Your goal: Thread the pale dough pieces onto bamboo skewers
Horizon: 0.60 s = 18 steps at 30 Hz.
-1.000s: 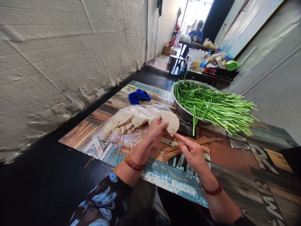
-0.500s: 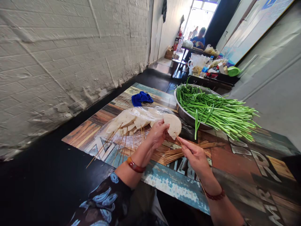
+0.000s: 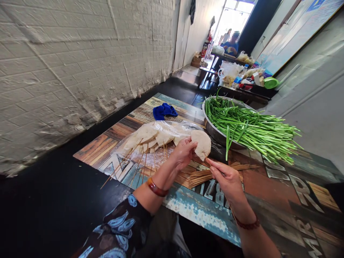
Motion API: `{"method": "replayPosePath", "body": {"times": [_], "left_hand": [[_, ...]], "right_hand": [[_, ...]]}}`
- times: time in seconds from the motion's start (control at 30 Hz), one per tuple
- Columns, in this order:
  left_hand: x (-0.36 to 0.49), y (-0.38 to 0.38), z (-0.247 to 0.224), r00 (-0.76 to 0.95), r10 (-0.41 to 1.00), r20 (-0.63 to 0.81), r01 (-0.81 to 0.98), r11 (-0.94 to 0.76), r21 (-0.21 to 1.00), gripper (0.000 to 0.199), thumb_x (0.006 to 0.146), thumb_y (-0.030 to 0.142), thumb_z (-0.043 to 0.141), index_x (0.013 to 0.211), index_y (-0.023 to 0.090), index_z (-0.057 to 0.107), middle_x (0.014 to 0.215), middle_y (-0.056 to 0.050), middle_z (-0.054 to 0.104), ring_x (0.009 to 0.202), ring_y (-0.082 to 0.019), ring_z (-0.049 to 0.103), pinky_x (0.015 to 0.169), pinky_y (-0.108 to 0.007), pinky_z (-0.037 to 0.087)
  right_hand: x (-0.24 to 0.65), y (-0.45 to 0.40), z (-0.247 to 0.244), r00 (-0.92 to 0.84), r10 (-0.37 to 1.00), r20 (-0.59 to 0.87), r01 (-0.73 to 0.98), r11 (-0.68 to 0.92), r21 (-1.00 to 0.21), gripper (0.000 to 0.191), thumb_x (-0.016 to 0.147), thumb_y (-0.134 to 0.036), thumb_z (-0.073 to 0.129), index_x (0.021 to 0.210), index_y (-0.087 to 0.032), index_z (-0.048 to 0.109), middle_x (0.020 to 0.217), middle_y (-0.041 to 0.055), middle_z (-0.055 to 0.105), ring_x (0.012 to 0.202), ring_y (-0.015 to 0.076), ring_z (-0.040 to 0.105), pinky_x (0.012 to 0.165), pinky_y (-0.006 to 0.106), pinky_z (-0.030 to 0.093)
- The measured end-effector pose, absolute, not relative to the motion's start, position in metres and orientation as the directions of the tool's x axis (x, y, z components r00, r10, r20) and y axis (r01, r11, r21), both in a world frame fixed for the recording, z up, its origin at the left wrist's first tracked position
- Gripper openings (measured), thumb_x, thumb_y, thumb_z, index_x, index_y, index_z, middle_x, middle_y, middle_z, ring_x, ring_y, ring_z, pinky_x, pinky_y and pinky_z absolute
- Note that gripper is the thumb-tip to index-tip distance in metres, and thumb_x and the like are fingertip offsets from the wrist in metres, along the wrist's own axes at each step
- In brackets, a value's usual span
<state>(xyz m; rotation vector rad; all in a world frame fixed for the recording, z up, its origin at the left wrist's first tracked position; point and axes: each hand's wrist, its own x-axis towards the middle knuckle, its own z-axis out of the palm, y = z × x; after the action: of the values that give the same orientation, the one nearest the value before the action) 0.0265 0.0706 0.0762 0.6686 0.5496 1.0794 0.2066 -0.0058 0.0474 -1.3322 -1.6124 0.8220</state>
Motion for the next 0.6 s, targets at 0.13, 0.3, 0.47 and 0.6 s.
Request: {"method": "replayPosePath", "body": {"times": [0.13,0.3,0.47,0.6], "left_hand": [[0.026,0.069,0.078,0.389,0.918,-0.075,-0.609,0.317,0.727,0.045,0.06,0.031,0.079,0.099,0.015,0.064,0.086,-0.007,0.071,0.082,-0.021,0.068,0.065,-0.026,0.053],[0.027,0.068,0.082,0.393,0.917,-0.076,-0.599,0.318,0.735,0.044,0.06,0.031,0.079,0.099,0.014,0.064,0.086,-0.007,0.071,0.08,-0.021,0.068,0.062,-0.026,0.052],[0.028,0.065,0.086,0.383,0.92,-0.078,-0.585,0.307,0.75,0.042,0.061,0.031,0.078,0.097,0.014,0.065,0.08,-0.006,0.07,0.079,-0.021,0.068,0.063,-0.025,0.052],[0.03,0.064,0.088,0.353,0.933,-0.062,-0.582,0.271,0.766,0.043,0.06,0.033,0.079,0.096,0.013,0.064,0.075,-0.005,0.069,0.076,-0.02,0.067,0.066,-0.027,0.052]], "right_hand": [[0.208,-0.006,0.046,-0.055,0.976,0.209,0.402,0.213,-0.89,0.03,0.089,-0.033,0.061,0.114,-0.026,0.075,0.104,0.0073,0.076,0.069,0.0174,0.066,0.062,0.03,0.055],[0.206,-0.006,0.048,-0.037,0.98,0.197,0.393,0.196,-0.898,0.029,0.088,-0.034,0.062,0.111,-0.024,0.076,0.094,0.0062,0.077,0.064,0.0156,0.063,0.059,0.028,0.053],[0.202,-0.006,0.052,-0.018,0.987,0.158,0.361,0.154,-0.92,0.028,0.088,-0.037,0.062,0.103,-0.019,0.077,0.082,0.0059,0.075,0.059,0.0147,0.061,0.057,0.028,0.051],[0.201,-0.005,0.054,-0.016,0.989,0.15,0.375,0.145,-0.916,0.028,0.088,-0.039,0.062,0.097,-0.018,0.077,0.073,0.0045,0.072,0.057,0.014,0.059,0.056,0.027,0.048]]}}
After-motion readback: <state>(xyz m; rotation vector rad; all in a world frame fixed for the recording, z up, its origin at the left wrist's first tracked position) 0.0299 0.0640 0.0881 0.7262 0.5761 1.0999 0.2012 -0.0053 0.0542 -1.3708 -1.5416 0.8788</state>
